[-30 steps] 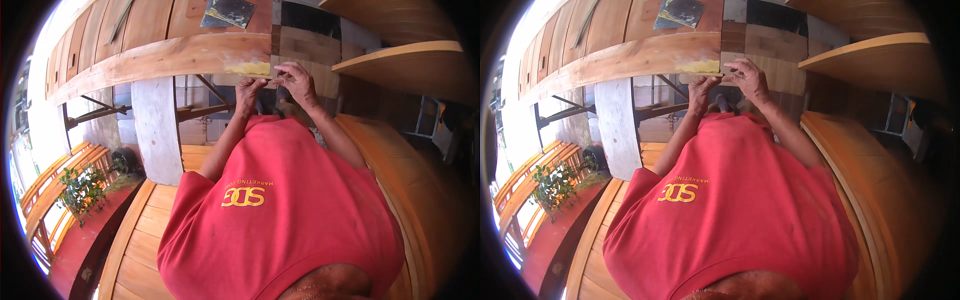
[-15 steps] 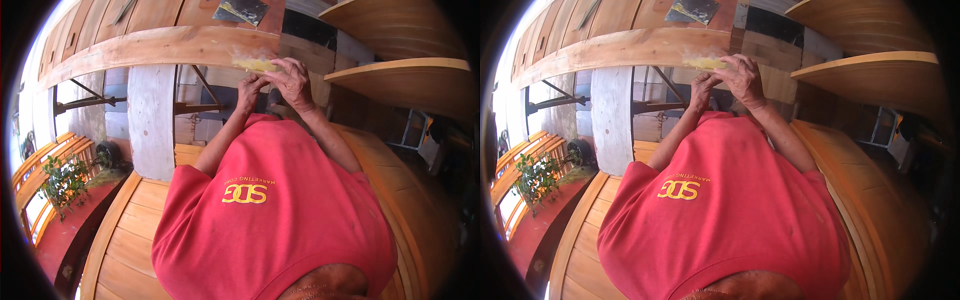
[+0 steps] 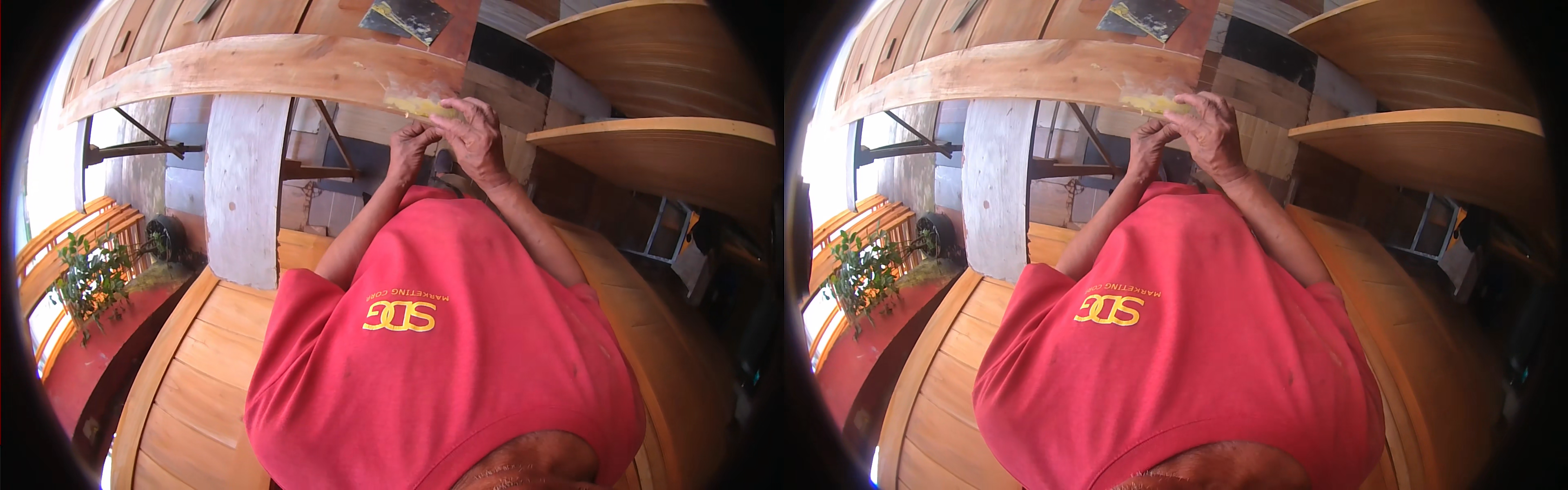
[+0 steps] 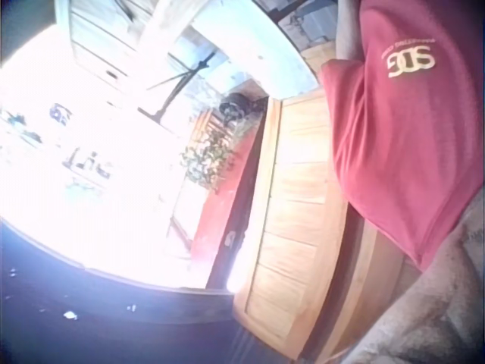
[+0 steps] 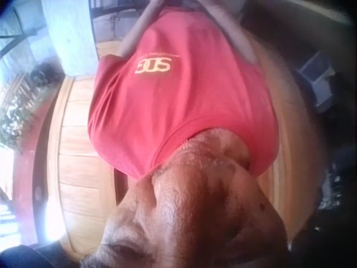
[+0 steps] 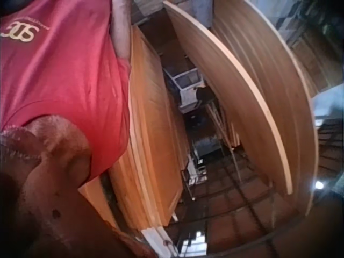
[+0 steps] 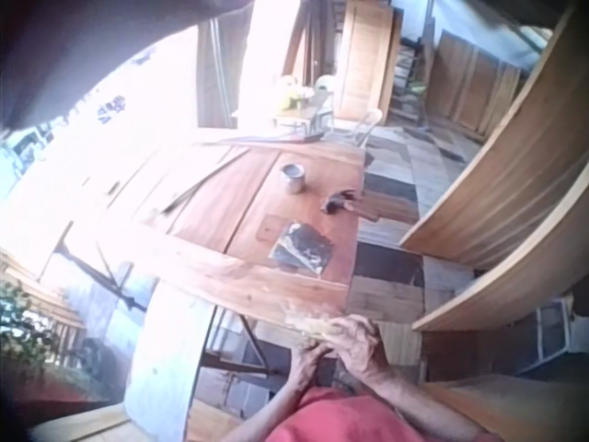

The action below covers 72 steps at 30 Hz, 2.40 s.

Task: Patching a hole in a wooden door panel using wood filler and sanding it smooth.

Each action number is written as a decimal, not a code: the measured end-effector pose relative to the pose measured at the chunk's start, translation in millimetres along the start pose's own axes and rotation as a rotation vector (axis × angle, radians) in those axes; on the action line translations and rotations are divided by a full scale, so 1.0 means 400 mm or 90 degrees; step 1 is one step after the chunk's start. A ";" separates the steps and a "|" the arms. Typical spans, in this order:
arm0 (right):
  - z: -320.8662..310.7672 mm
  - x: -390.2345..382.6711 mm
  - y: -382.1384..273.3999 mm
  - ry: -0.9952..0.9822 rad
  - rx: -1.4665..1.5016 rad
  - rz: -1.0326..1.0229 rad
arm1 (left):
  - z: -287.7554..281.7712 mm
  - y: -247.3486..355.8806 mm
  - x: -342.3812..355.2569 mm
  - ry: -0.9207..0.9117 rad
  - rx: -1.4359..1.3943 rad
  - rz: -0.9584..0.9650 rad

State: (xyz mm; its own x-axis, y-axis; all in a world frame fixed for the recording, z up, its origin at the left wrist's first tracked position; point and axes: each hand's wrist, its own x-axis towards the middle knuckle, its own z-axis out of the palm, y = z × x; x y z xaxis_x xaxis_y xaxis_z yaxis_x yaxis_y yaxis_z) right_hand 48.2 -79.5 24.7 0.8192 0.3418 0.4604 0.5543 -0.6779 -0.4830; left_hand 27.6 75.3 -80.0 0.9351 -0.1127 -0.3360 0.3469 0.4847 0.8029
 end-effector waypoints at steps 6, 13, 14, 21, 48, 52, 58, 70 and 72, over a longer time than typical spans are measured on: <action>-0.010 0.016 0.004 -0.017 -0.021 -0.031 | 0.001 0.002 -0.010 0.027 0.009 -0.004; -0.066 0.003 0.066 0.034 0.094 0.112 | 0.019 -0.008 -0.024 0.075 -0.005 0.000; -0.078 -0.004 0.090 0.030 0.101 0.112 | 0.021 -0.013 -0.025 0.086 -0.019 0.000; -0.129 -0.099 0.290 0.010 0.229 0.338 | 0.050 -0.045 -0.041 0.124 -0.053 0.003; -0.125 0.094 0.550 -0.149 0.328 0.370 | 0.136 -0.048 -0.053 0.274 -0.154 0.026; -0.151 0.286 0.526 -0.121 0.313 0.257 | 0.148 -0.067 -0.062 0.319 -0.216 0.051; -0.088 0.626 0.515 -0.145 0.384 -0.110 | 0.172 -0.062 -0.085 0.394 -0.145 0.041; 0.095 0.785 0.301 -0.337 0.609 -0.126 | 0.221 -0.068 -0.082 0.441 -0.209 0.037; 0.076 0.750 0.275 -0.345 0.600 -0.141 | 0.206 -0.080 -0.083 0.426 -0.199 0.037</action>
State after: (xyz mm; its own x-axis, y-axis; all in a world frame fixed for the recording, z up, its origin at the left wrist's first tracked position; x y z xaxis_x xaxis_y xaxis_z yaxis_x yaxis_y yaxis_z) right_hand 359.6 -31.7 87.3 0.5158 0.7899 0.3317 0.3977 0.1222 -0.9093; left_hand -8.5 -7.9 -53.9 0.6732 0.4252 -0.6050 0.1678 0.7089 0.6850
